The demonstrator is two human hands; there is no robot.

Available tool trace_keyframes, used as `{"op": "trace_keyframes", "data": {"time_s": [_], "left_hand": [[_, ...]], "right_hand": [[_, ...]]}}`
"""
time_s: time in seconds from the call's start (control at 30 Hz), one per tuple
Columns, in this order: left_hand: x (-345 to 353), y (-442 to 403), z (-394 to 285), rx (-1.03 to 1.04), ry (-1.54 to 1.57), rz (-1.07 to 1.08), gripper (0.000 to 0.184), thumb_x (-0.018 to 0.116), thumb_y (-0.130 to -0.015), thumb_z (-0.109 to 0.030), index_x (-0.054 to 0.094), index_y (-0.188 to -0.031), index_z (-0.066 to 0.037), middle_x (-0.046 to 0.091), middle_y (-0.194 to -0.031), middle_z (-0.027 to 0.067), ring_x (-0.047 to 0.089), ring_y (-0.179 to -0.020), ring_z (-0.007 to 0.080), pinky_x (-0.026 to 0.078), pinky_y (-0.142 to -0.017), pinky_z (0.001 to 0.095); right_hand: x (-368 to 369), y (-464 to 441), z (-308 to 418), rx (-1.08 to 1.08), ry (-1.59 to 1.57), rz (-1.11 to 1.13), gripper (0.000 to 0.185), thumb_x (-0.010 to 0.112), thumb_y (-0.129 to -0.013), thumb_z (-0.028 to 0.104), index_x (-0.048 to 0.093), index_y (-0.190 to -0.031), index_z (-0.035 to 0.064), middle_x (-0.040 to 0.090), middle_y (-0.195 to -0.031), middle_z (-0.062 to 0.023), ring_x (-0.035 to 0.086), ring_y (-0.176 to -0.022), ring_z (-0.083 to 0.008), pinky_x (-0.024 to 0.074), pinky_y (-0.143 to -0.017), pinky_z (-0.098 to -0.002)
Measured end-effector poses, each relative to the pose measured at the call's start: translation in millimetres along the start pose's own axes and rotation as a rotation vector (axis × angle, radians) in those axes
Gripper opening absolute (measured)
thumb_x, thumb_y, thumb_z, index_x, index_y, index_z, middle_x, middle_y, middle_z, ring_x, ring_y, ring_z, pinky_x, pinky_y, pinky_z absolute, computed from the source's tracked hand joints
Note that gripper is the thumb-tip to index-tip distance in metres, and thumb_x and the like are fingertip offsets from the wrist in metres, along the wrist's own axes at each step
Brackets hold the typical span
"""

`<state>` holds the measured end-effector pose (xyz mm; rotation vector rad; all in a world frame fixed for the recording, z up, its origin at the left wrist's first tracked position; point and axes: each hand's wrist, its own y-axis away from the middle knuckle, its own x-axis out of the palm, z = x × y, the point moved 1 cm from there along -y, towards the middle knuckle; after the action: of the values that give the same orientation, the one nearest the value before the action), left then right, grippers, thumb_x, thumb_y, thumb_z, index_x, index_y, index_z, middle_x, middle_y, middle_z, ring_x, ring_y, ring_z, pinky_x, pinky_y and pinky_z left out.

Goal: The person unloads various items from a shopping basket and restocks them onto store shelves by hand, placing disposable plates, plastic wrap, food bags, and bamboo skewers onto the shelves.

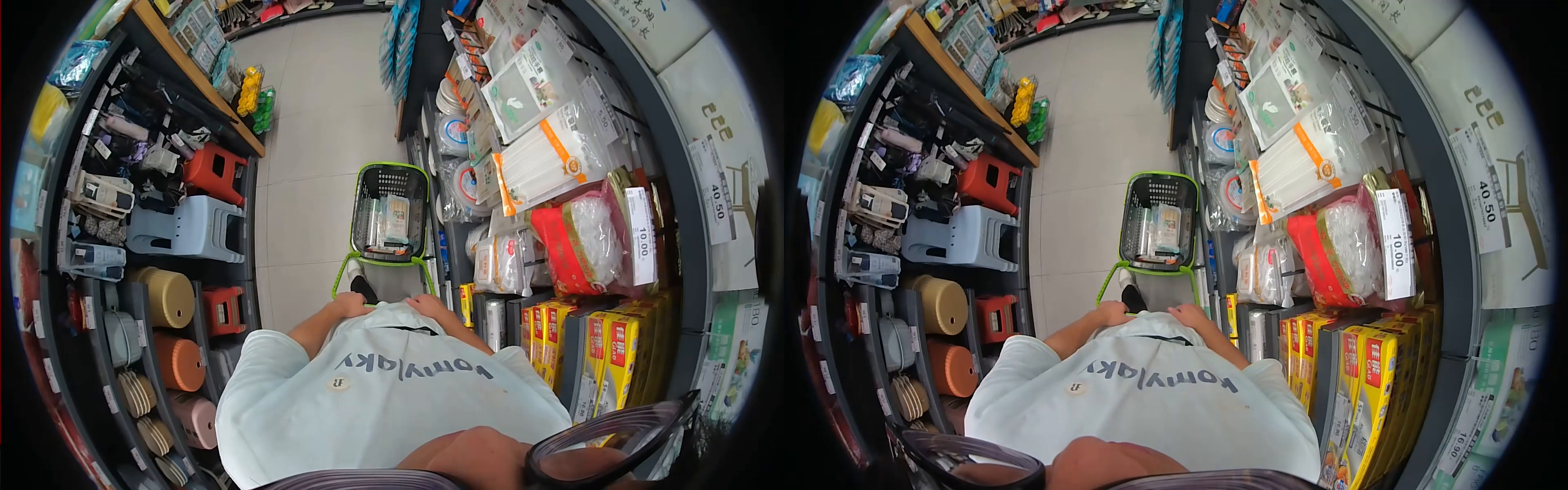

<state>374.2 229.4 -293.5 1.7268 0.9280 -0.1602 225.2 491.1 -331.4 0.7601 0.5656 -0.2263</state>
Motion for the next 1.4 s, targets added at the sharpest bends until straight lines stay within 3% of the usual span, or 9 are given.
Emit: {"op": "trace_keyframes", "data": {"time_s": [0.33,0.4,0.6,0.83,0.97,1.23,1.4], "left_hand": [[-42,-13,34,0.032,-0.029,-0.029,0.073,0.045,-0.082,-0.075,0.074,-0.107,-0.013,0.071,-0.106,0.0168,0.068,-0.100,0.0329,0.052,-0.084,0.0444],[-47,-15,39,0.033,-0.018,-0.039,0.073,0.044,-0.082,-0.075,0.074,-0.107,-0.013,0.071,-0.106,0.0166,0.068,-0.100,0.0326,0.052,-0.085,0.0441],[-71,-20,59,0.025,0.008,-0.072,0.073,0.045,-0.081,-0.075,0.075,-0.105,-0.013,0.072,-0.105,0.0159,0.068,-0.100,0.0319,0.052,-0.085,0.0437],[-99,-17,82,0.025,0.055,-0.063,0.069,0.047,-0.082,-0.072,0.075,-0.102,-0.013,0.071,-0.105,0.0163,0.067,-0.099,0.0331,0.052,-0.084,0.0444],[-107,-24,104,0.063,0.065,-0.118,0.068,0.047,-0.083,-0.072,0.075,-0.099,-0.012,0.071,-0.104,0.0165,0.067,-0.099,0.0336,0.052,-0.084,0.0445],[-125,-34,144,0.050,0.143,-0.184,0.079,0.029,-0.093,-0.070,0.074,-0.095,-0.005,0.071,-0.101,0.0192,0.066,-0.099,0.0365,0.051,-0.084,0.0471],[-132,-40,166,0.047,0.169,-0.214,0.074,0.032,-0.094,-0.066,0.074,-0.094,-0.005,0.071,-0.100,0.0196,0.067,-0.097,0.0368,0.051,-0.083,0.0465]], "right_hand": [[-18,-41,21,0.047,-0.028,0.016,0.067,0.050,-0.091,0.062,0.073,-0.096,0.0000,0.069,-0.095,-0.0252,0.066,-0.092,-0.0418,0.0515,-0.082,-0.0459],[-22,-53,24,0.077,0.007,0.118,0.070,0.048,-0.087,0.067,0.074,-0.100,0.0039,0.070,-0.100,-0.0227,0.066,-0.095,-0.0398,0.0509,-0.085,-0.0462],[-41,-80,48,0.144,0.028,0.220,0.074,0.048,-0.086,0.070,0.074,-0.101,0.0025,0.070,-0.105,-0.0213,0.066,-0.098,-0.0405,0.0513,-0.086,-0.0451],[-49,-107,75,0.191,0.096,0.228,0.072,0.044,-0.089,0.067,0.073,-0.105,0.0039,0.069,-0.110,-0.0231,0.064,-0.105,-0.0413,0.0502,-0.091,-0.0467],[-56,-122,91,0.201,0.088,0.174,0.064,0.048,-0.091,0.060,0.073,-0.103,0.0021,0.069,-0.105,-0.0247,0.065,-0.101,-0.0424,0.0505,-0.089,-0.0450],[-76,-144,148,0.266,0.125,0.198,0.063,0.042,-0.092,0.059,0.073,-0.105,0.0048,0.067,-0.111,-0.0242,0.063,-0.106,-0.0419,0.0491,-0.093,-0.0469],[-82,-160,167,0.205,0.120,0.108,0.065,0.039,-0.095,0.057,0.073,-0.103,0.0026,0.068,-0.109,-0.0248,0.063,-0.105,-0.0432,0.0488,-0.092,-0.0484]]}}
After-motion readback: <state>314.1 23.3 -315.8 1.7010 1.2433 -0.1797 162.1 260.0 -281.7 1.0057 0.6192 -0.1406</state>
